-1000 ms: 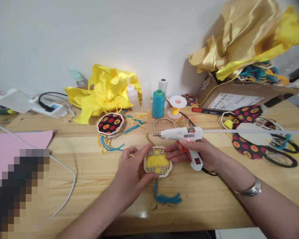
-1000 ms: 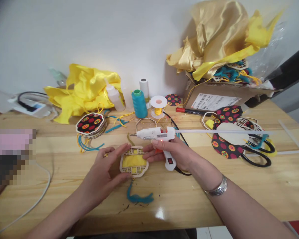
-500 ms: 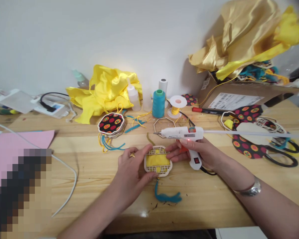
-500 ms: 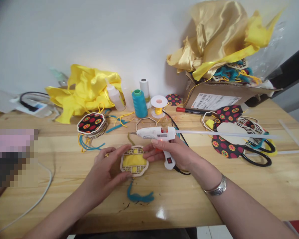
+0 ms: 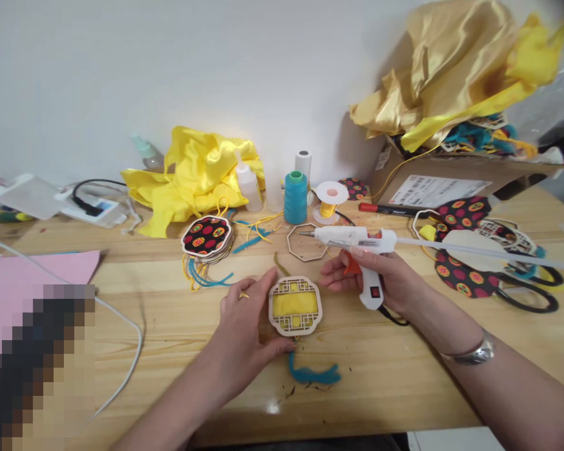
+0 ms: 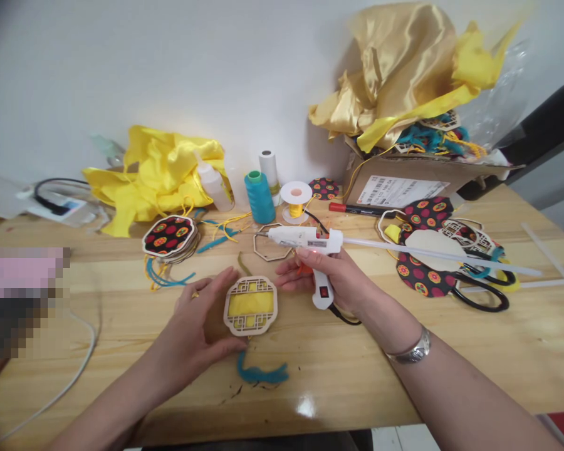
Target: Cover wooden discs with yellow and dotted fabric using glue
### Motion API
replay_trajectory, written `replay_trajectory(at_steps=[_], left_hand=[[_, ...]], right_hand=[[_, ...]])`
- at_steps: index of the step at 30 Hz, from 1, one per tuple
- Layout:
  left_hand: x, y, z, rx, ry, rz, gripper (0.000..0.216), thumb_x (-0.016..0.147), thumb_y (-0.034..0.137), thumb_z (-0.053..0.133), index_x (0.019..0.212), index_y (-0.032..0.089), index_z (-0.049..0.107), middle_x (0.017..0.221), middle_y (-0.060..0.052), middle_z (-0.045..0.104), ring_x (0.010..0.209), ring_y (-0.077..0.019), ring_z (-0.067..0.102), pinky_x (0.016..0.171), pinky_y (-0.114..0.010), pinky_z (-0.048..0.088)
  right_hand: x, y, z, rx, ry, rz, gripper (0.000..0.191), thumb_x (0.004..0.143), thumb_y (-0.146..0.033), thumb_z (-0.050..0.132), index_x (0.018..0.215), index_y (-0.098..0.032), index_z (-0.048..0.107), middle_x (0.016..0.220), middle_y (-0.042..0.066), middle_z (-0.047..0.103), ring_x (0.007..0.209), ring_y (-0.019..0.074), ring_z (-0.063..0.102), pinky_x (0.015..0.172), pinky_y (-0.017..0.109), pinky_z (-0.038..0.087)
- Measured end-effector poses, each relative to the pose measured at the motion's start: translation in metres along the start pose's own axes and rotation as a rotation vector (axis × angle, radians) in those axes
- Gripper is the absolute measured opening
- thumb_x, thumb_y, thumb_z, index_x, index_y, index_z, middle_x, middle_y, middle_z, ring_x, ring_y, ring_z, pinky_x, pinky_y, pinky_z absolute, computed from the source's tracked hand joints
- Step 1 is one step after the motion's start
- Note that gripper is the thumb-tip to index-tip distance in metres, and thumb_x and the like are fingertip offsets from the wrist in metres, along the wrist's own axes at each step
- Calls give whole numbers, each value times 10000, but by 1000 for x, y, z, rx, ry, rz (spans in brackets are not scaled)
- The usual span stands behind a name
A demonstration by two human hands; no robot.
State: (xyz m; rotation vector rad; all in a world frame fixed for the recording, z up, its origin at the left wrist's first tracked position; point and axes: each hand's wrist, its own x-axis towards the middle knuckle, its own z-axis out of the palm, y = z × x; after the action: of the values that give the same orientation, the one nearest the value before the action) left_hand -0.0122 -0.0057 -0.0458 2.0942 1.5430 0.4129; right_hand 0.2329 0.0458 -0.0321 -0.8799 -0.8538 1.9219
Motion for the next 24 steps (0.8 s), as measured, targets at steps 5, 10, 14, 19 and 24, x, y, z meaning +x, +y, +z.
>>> replay_trajectory(at_steps=[5, 10, 14, 19, 24], left_hand=[[1, 0, -1, -9, -5, 20, 884, 680, 345, 750, 1405, 211, 261, 1332, -128, 495, 1210, -316, 348, 1005, -508, 315], [1, -1, 0, -23, 7, 33, 838, 699, 324, 735, 1393, 220, 278, 1315, -127, 506, 1199, -315, 360, 989, -502, 329], [0, -3, 1, -6, 23, 81, 843, 721, 303, 716, 1407, 256, 229, 1326, -109, 507, 1194, -314, 364, 981, -513, 325], [0, -1, 1, 14, 23, 119, 909, 711, 291, 719, 1419, 286, 148, 1318, -87, 522, 1191, -322, 369, 975, -533, 314], [0, -1, 2, 29, 44, 155, 937, 697, 280, 725, 1418, 288, 126, 1293, -90, 533, 1185, -326, 383, 974, -541, 315]], right_hand=[[0, -1, -1, 1, -11, 15, 299, 699, -395, 756, 774, -128, 643, 847, 119, 716, 781, 237, 698, 688, 335, 579], [1, 0, -3, -19, -5, 25, 317, 689, -414, 760, 774, -131, 645, 856, 118, 716, 766, 234, 700, 687, 329, 574], [1, 1, -3, -27, -13, 25, 317, 692, -417, 757, 771, -132, 646, 853, 116, 714, 765, 229, 699, 686, 325, 571], [1, 1, -3, -33, -18, 30, 327, 684, -432, 760, 775, -136, 654, 861, 113, 714, 769, 226, 698, 683, 317, 570], [1, 2, -4, -54, -14, 14, 301, 704, -414, 749, 792, -139, 665, 847, 103, 712, 754, 213, 695, 686, 323, 572]])
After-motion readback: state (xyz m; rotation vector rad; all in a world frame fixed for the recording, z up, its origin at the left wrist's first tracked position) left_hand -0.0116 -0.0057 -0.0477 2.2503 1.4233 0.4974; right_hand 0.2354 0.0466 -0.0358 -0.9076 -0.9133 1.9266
